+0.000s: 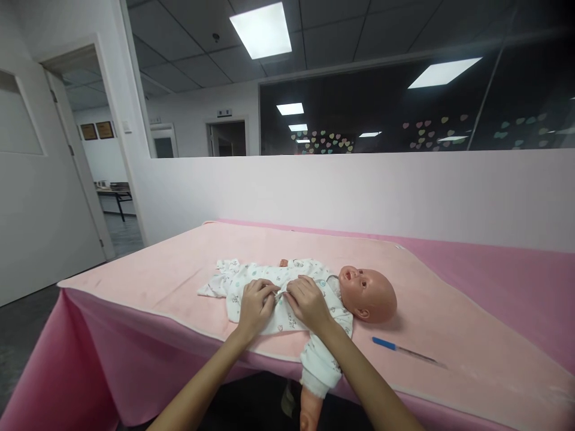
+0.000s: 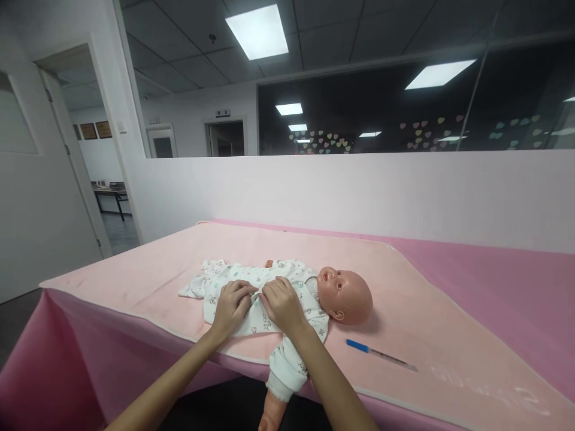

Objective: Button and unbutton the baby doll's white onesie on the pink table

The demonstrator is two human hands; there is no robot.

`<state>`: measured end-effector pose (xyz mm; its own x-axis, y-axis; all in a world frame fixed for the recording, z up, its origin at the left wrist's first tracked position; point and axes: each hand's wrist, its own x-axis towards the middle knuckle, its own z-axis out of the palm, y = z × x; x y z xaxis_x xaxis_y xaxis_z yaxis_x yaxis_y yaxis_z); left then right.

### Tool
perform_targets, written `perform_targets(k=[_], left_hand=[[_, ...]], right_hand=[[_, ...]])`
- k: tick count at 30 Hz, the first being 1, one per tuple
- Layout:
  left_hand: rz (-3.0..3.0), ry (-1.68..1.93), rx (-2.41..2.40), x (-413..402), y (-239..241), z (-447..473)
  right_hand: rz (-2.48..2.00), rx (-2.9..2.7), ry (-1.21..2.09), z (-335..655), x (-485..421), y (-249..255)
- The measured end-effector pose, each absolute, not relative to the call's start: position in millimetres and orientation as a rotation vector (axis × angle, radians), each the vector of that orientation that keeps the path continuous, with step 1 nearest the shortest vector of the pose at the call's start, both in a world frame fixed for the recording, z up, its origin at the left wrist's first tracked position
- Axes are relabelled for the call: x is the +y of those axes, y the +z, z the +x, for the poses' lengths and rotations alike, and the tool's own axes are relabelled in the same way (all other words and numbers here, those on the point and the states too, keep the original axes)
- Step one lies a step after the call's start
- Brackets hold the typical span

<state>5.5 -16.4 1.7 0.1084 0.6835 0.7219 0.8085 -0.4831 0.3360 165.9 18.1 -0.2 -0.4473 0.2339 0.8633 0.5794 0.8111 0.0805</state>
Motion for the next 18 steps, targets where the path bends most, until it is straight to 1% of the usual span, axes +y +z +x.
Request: perform_targets(k=[8,18], left_hand=[[-2.321,-1.187,-1.408,-25.8,8.5,15.1],[-2.282,-1.230,-1.455,-25.8,9.7,13.3]], right_hand=[[-0.688,-2.038,-0.373,166.9,19.3,-2.5],[-0.728,-2.001,-0.257,167.6,14.2,1.1]])
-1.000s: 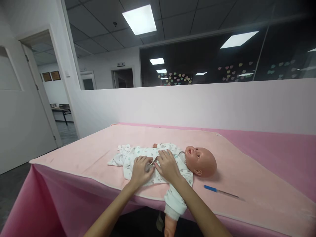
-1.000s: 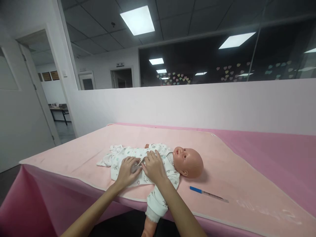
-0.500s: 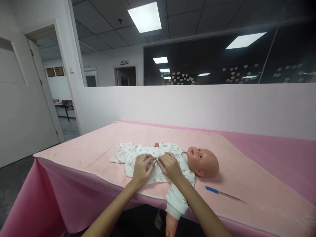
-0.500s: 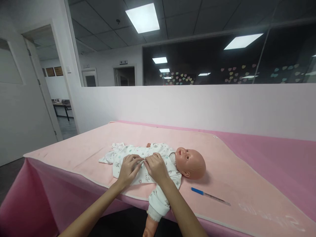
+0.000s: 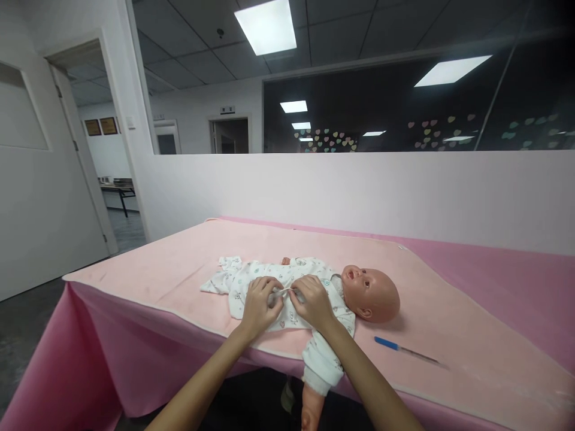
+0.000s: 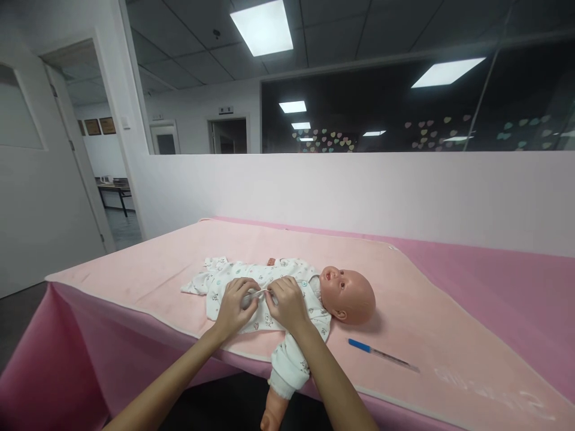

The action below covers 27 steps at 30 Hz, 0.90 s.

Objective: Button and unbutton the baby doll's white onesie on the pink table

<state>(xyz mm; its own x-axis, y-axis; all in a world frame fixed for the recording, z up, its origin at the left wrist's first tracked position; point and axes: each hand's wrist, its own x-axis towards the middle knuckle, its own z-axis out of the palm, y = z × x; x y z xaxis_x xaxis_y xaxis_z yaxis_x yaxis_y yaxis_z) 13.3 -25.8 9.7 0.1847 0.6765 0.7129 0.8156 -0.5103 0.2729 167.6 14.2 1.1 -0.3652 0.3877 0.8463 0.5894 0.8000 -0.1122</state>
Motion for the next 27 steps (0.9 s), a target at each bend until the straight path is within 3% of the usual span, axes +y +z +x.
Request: perform_targets(k=[15,27], left_hand=[[-2.255,-1.115,-1.470,-15.5,2.4,15.2],[-2.376,-1.290,-1.533,-10.0,0.1,5.6]], right_hand=[[-0.753,-2.026,-0.341,167.8,20.6,-1.8],[-0.834,-1.997,-0.331,168.5,22.9,-4.3]])
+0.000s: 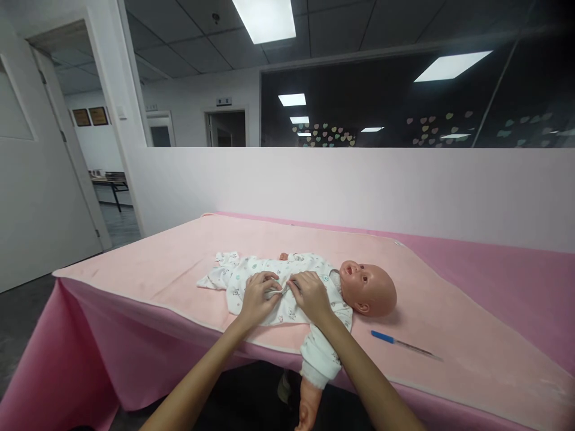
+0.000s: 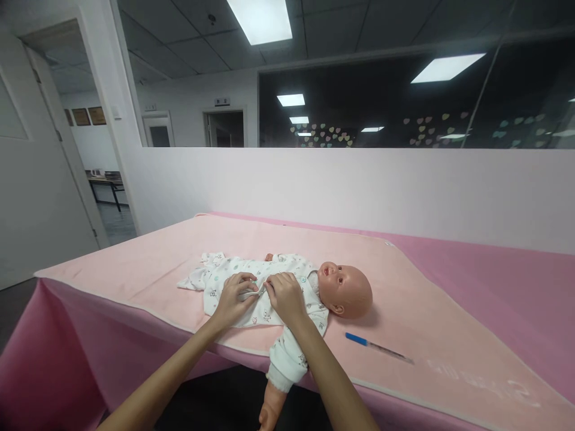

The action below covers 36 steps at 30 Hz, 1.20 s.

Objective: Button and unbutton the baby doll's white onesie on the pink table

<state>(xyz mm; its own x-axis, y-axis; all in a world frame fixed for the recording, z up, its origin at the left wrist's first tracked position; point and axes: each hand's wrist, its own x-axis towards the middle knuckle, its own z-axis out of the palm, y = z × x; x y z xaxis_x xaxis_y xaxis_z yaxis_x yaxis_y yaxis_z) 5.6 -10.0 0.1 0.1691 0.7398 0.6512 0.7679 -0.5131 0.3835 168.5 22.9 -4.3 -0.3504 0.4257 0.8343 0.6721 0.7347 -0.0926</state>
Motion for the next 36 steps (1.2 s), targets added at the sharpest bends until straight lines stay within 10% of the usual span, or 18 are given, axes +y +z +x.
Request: perform_targets(k=[36], left_hand=[[-2.331,-1.267,-1.499,-14.3,4.9,11.1]], right_hand=[[-0.835,-1.606,-0.331,218.0,-41.0,-3.2]])
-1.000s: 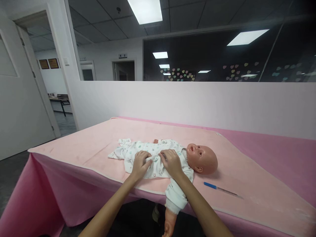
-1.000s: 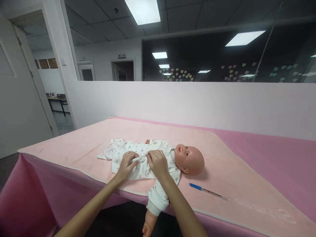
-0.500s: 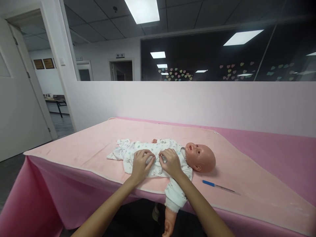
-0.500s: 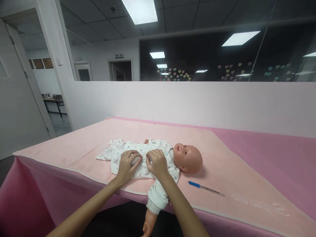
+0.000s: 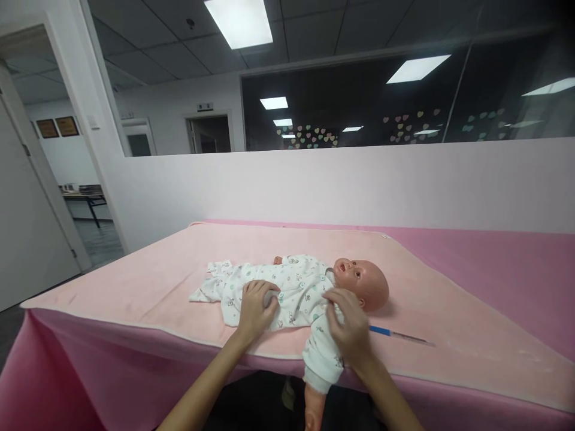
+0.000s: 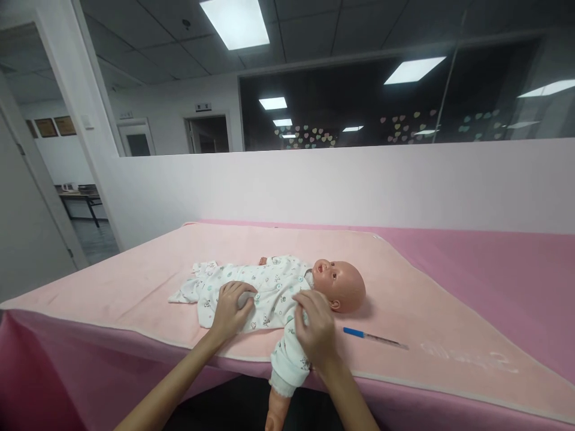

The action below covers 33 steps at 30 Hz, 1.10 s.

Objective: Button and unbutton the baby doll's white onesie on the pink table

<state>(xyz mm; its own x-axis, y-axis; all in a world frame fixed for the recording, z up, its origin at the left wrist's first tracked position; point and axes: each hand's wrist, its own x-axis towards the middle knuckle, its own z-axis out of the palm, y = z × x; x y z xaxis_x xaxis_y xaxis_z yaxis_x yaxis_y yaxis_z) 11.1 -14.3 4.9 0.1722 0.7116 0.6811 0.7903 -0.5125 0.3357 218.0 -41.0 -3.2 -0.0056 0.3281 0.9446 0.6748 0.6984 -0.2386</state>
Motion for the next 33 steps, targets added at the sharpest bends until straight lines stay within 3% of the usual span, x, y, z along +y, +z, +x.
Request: perform_targets(k=[6,10,18,26,33], left_hand=[[-2.225,-1.430,-1.626,-8.1,3.0,7.3],[-2.199,-1.456,-1.646,-7.7,3.3,6.7],[-2.237,-1.401,-1.626,-6.9,2.5,5.5],[-2.241,-1.400,-1.630,-7.5,2.4,5.8],[-2.235,-1.391,-1.625,-8.1,2.8,5.3]], right_hand=[[-1.663,-1.411,-0.359,349.1,-74.8,-52.5],[-1.848,-1.588,-0.202,412.5,-70.1,-74.5],[-1.835,-1.604,0.139,413.7,-86.6,-25.9],[-1.795,-1.553,0.059,360.6,-79.0,38.5],[-1.648,-1.766,-0.003,321.3,-59.3,31.7]])
